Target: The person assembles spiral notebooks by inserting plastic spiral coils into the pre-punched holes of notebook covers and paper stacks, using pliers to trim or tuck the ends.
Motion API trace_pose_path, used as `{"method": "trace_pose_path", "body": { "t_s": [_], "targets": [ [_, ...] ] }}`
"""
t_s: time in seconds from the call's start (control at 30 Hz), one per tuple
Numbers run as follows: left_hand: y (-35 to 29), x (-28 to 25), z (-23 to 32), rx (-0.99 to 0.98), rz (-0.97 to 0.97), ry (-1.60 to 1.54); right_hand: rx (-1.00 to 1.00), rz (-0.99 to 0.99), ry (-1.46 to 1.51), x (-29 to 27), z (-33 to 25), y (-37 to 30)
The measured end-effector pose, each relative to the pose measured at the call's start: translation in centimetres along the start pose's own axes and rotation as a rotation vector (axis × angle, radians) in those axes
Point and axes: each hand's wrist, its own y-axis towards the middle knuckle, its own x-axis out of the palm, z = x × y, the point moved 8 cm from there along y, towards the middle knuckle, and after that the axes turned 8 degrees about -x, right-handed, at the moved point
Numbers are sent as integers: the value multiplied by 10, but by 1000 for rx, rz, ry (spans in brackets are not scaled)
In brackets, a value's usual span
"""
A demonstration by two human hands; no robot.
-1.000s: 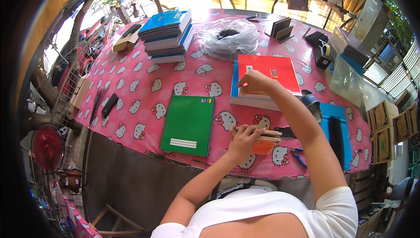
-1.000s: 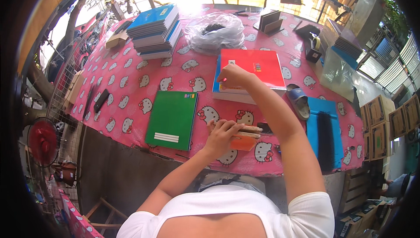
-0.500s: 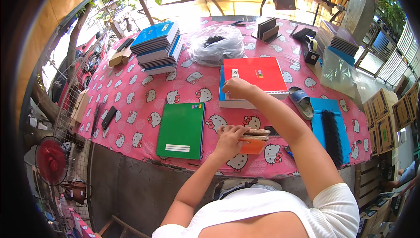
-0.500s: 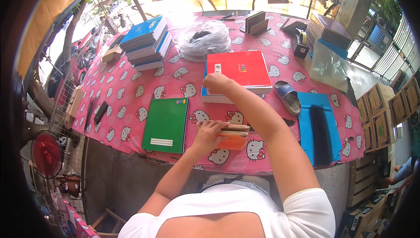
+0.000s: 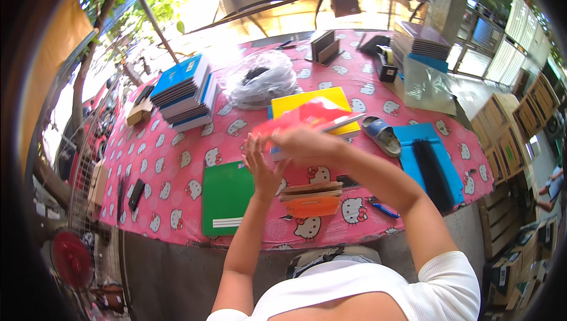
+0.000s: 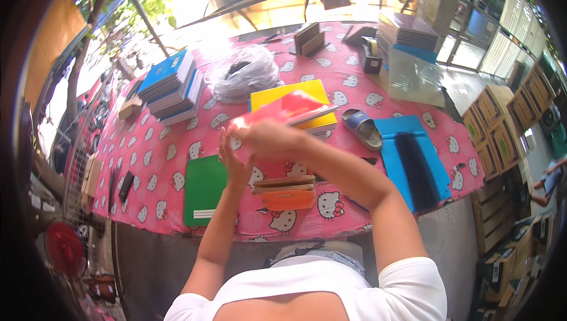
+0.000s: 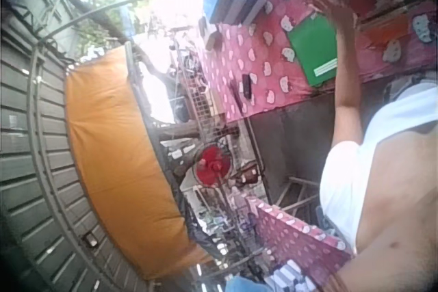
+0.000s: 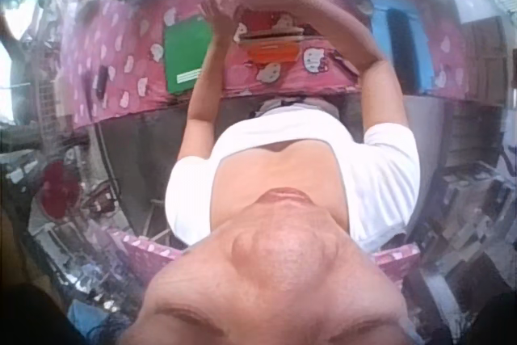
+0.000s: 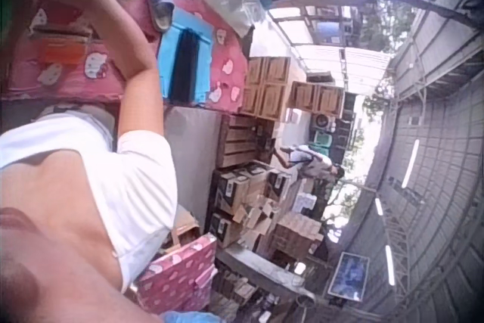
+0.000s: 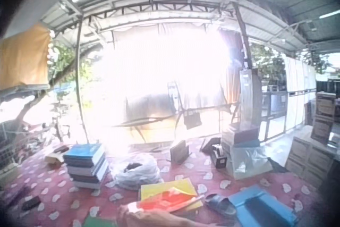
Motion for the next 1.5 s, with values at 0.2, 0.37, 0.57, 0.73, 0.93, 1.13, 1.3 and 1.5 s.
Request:
{"method": "trace_pose_path", "body": {
  "t_s": [0.2, 0.37, 0.57, 0.73, 0.93, 1.13, 1.3, 1.5],
  "targets": [
    [11, -16, 50, 312, -264, -120, 159, 777, -61, -67, -39, -125],
    [3, -50, 48, -170, -375, -453, 635, 819, 74, -25, -15, -232],
    [-10, -50, 87, -70, -485, -654, 572, 907, 483, 35, -2, -239],
    [-12, -32, 60, -78, -533, -603, 642, 958, 618, 88, 38, -262],
    [-10, -46, 32, -275, -354, -608, 544, 907, 424, 40, -12, -225],
    [-19, -32, 4, -389, -491, -533, 656, 853, 478, 71, -3, -232],
    [-42, -24, -8, -422, -557, -585, 797, 573, 429, 115, 12, -258],
    [-73, -25, -12, -189, -308, -502, 659, 854, 782, 134, 15, -243]
  ]
}}
